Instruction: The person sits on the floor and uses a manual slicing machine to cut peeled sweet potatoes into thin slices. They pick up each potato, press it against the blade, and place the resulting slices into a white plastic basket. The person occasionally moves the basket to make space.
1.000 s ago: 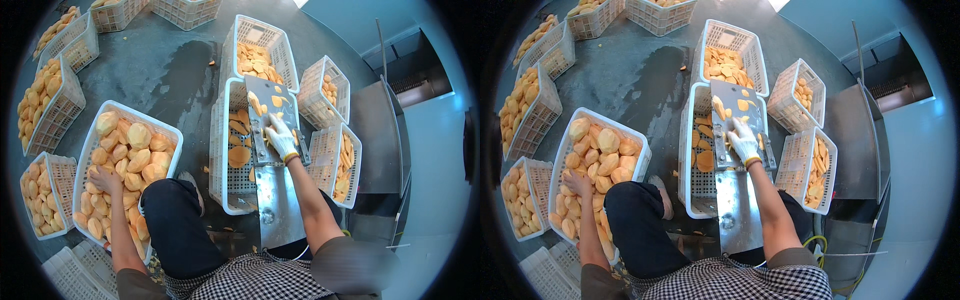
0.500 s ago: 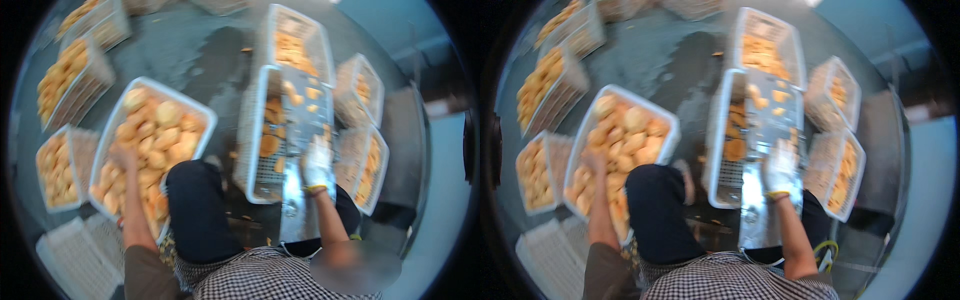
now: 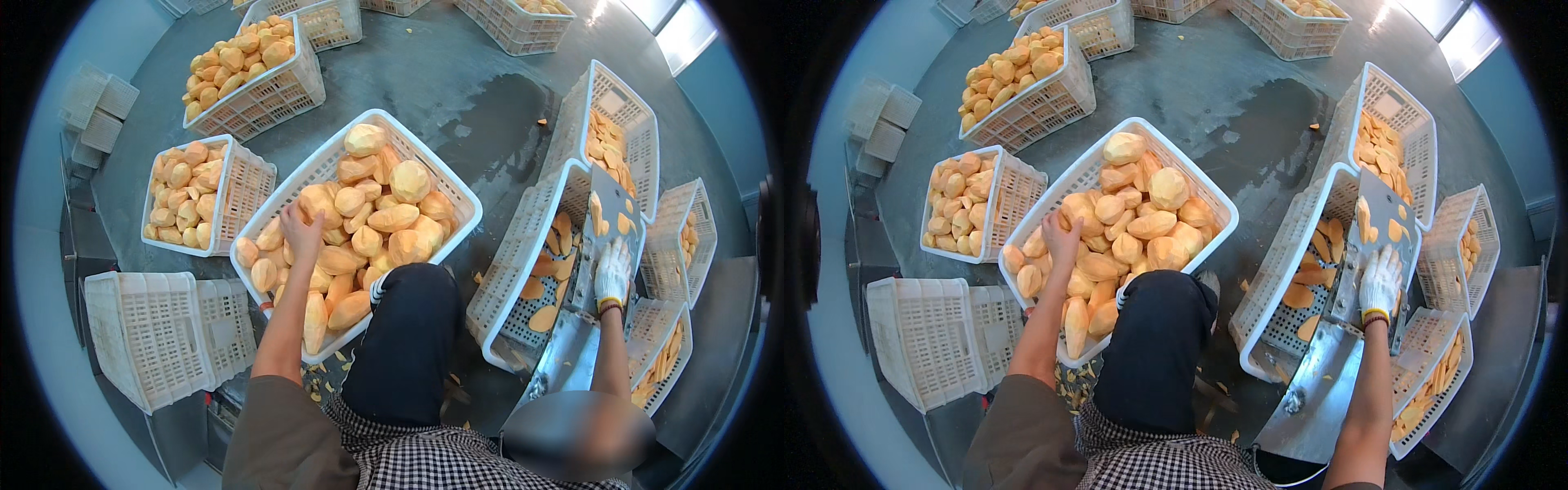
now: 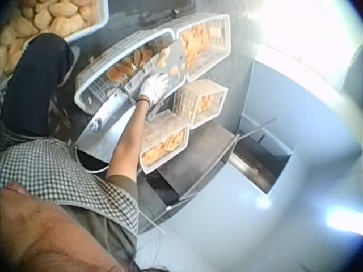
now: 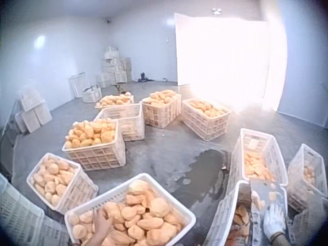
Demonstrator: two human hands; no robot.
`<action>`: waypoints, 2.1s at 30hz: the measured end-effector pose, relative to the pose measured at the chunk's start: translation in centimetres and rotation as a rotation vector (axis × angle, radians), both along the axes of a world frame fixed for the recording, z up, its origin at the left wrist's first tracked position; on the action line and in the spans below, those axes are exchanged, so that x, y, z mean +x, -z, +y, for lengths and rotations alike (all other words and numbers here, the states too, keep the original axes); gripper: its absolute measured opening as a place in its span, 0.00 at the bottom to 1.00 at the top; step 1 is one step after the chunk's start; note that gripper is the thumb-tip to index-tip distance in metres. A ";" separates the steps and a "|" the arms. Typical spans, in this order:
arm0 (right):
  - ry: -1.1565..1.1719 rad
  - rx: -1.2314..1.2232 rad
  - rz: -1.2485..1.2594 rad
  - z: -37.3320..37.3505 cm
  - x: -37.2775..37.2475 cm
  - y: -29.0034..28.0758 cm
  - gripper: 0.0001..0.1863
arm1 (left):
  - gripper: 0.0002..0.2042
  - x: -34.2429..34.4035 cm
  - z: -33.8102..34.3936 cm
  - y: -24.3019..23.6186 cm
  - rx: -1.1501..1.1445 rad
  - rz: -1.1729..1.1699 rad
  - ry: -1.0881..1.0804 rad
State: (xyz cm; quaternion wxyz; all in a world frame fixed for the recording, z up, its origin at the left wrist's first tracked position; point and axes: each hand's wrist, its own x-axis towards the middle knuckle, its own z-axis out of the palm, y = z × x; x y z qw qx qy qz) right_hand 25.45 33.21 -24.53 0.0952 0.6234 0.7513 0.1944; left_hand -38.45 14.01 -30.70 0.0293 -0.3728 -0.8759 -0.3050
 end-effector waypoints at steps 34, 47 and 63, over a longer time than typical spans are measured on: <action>0.491 -0.272 2.801 -15.3 -7.4 -16.5 0.13 | 0.35 37.6 7.5 -23.5 -0.092 -1.882 0.952; 0.003 0.228 0.849 -17.8 -4.9 -10.5 0.05 | 0.19 34.6 9.8 -20.1 -0.073 -1.723 0.717; 0.135 0.243 0.770 -4.9 -1.3 -5.4 0.20 | 0.15 35.8 11.5 -19.9 -0.137 -1.790 0.723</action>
